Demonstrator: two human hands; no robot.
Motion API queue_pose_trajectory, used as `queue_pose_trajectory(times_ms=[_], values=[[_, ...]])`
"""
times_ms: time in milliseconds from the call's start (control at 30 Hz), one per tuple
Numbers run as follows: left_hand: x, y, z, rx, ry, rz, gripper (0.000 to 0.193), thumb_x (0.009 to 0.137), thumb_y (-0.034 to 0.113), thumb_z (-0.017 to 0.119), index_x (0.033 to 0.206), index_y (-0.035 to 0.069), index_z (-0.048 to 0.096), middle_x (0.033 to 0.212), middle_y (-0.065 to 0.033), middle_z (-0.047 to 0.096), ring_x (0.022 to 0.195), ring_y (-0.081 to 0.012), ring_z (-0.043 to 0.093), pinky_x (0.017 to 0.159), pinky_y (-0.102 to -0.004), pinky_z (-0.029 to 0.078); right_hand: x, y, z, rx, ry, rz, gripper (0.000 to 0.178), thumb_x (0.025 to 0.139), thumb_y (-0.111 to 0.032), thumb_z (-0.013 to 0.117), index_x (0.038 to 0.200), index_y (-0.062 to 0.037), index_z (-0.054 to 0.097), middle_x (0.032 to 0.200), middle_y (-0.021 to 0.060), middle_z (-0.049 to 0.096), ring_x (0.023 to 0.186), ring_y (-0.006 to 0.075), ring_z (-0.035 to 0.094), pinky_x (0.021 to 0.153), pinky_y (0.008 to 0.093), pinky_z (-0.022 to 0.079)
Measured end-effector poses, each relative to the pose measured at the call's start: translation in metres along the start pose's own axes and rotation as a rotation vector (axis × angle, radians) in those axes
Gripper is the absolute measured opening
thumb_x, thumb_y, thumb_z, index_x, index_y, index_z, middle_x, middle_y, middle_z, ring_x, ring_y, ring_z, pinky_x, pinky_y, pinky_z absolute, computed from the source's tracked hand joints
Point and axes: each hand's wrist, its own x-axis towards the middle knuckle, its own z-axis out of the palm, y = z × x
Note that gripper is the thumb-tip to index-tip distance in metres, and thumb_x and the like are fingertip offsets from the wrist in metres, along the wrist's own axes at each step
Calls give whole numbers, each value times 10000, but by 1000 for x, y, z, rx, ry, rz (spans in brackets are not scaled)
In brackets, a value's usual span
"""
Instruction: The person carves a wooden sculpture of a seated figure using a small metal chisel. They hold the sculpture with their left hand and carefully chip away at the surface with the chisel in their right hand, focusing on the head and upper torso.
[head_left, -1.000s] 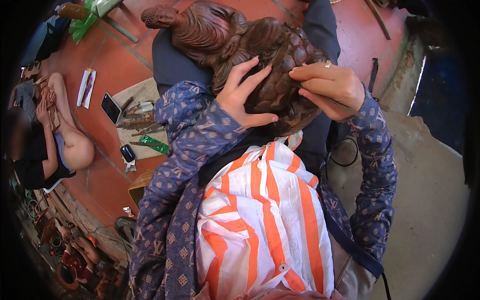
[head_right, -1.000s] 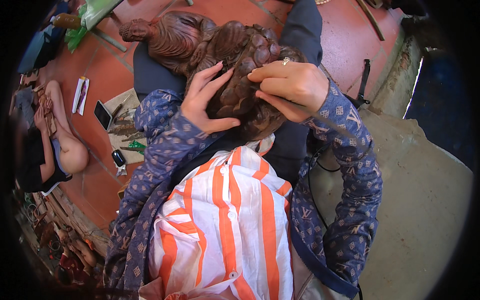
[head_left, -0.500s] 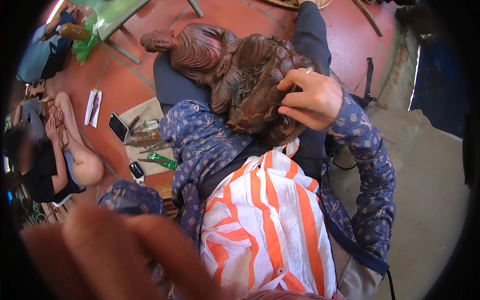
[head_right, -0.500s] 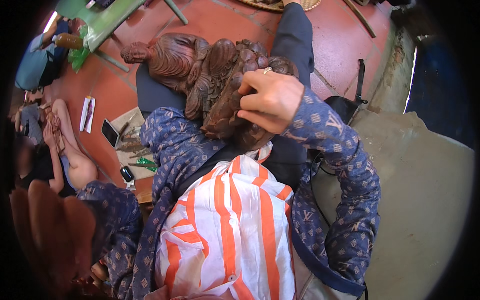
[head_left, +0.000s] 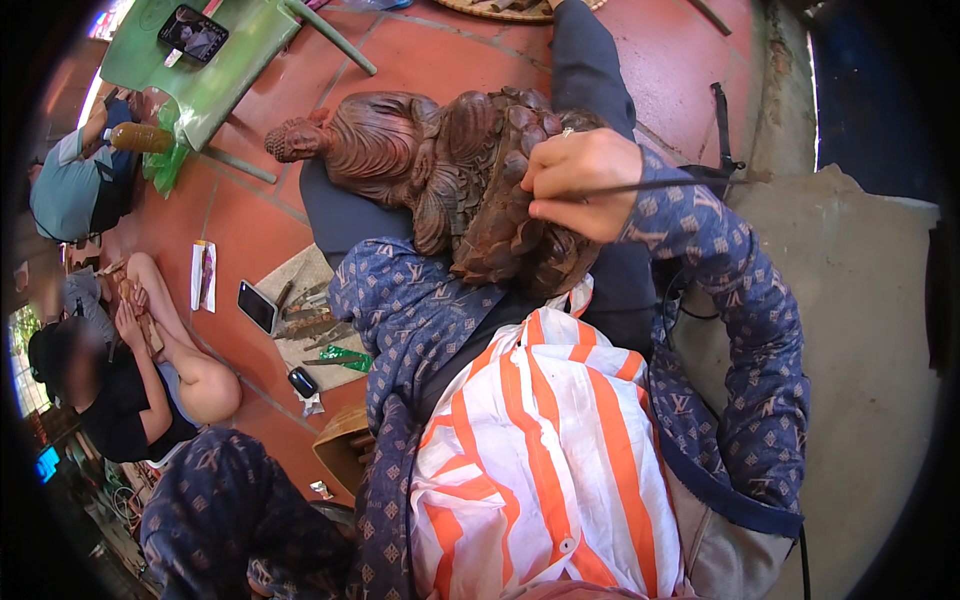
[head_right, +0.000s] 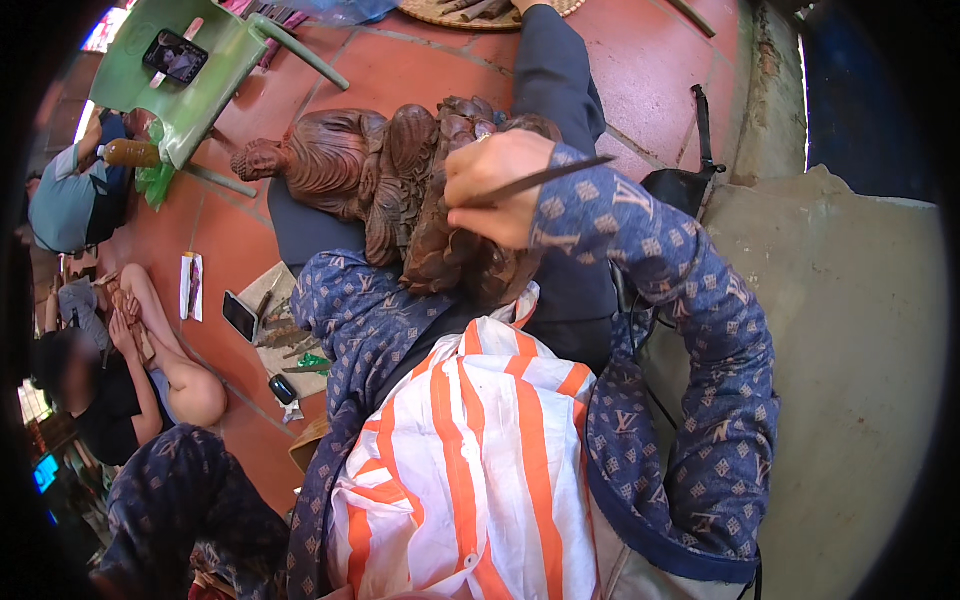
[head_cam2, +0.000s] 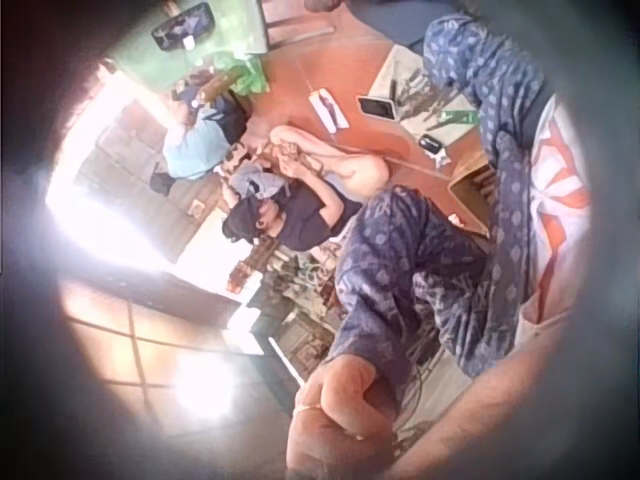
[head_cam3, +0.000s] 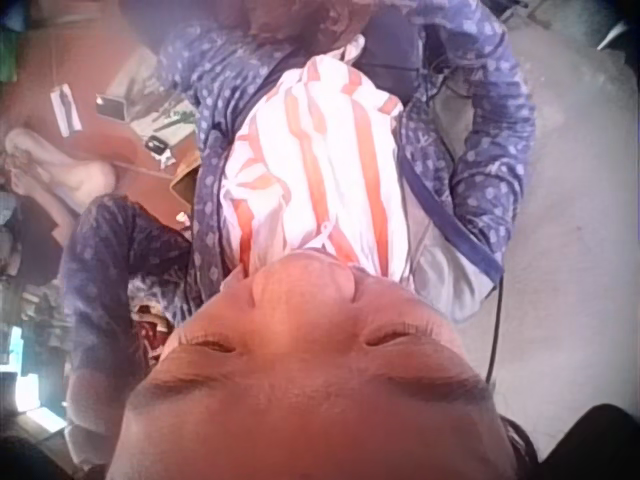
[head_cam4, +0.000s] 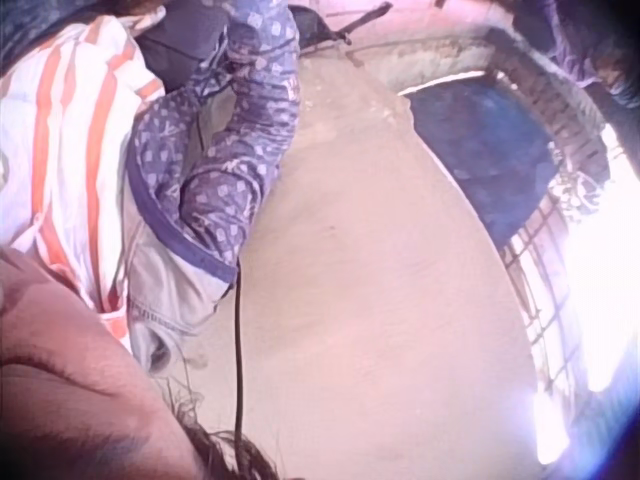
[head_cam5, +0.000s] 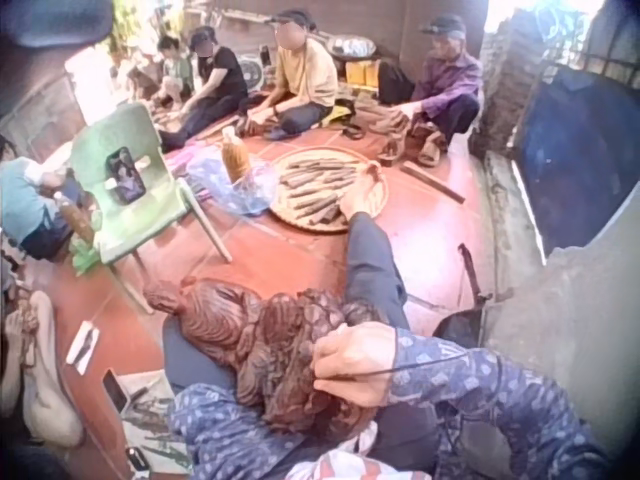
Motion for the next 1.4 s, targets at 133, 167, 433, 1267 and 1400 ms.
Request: queue_pose_trajectory(times_ms=[133, 167, 433, 1267, 1400], values=[[-2, 1, -6, 42, 34, 40, 265, 842, 342, 678, 940, 102, 624, 971, -63, 541, 912, -211, 465, 764, -330, 330, -5, -3, 3, 12, 28, 42, 121, 782, -138, 712, 779, -24, 669, 903, 116, 651, 804, 312, 650, 685, 386, 516], [-2, 2, -8, 57, 44, 49, 258, 841, 342, 677, 929, 105, 626, 960, -58, 542, 900, -207, 465, 753, -328, 329, -4, -11, 4, -110, 31, 51, 113, 777, -144, 714, 778, -36, 679, 901, 103, 651, 800, 309, 649, 688, 388, 514], [9, 7, -15, 122, 91, 154, 216, 830, 349, 675, 843, 136, 644, 875, -18, 551, 803, -178, 463, 669, -308, 320, -1, 1, 0, 91, 17, 67, 120, 778, -150, 707, 792, -33, 689, 887, 109, 661, 800, 307, 655, 687, 389, 517], [-112, -119, 147, 265, -427, -838, 859, 677, 124, 830, 1404, 23, 383, 1250, -167, 516, 1172, -300, 510, 998, -406, 420, -115, 41, 68, 982, 1199, 809, 351, 966, -268, 582, 1004, 72, 659, 999, 167, 693, 959, 230, 683, 841, 339, 559], [-108, -132, 161, 371, -334, -705, 740, 698, 131, 824, 1334, 10, 465, 1251, -192, 519, 1183, -349, 500, 1032, -423, 392, -108, 34, 72, 960, 1155, 825, 334, 959, -273, 596, 985, 50, 679, 975, 141, 698, 943, 209, 679, 843, 348, 557]])
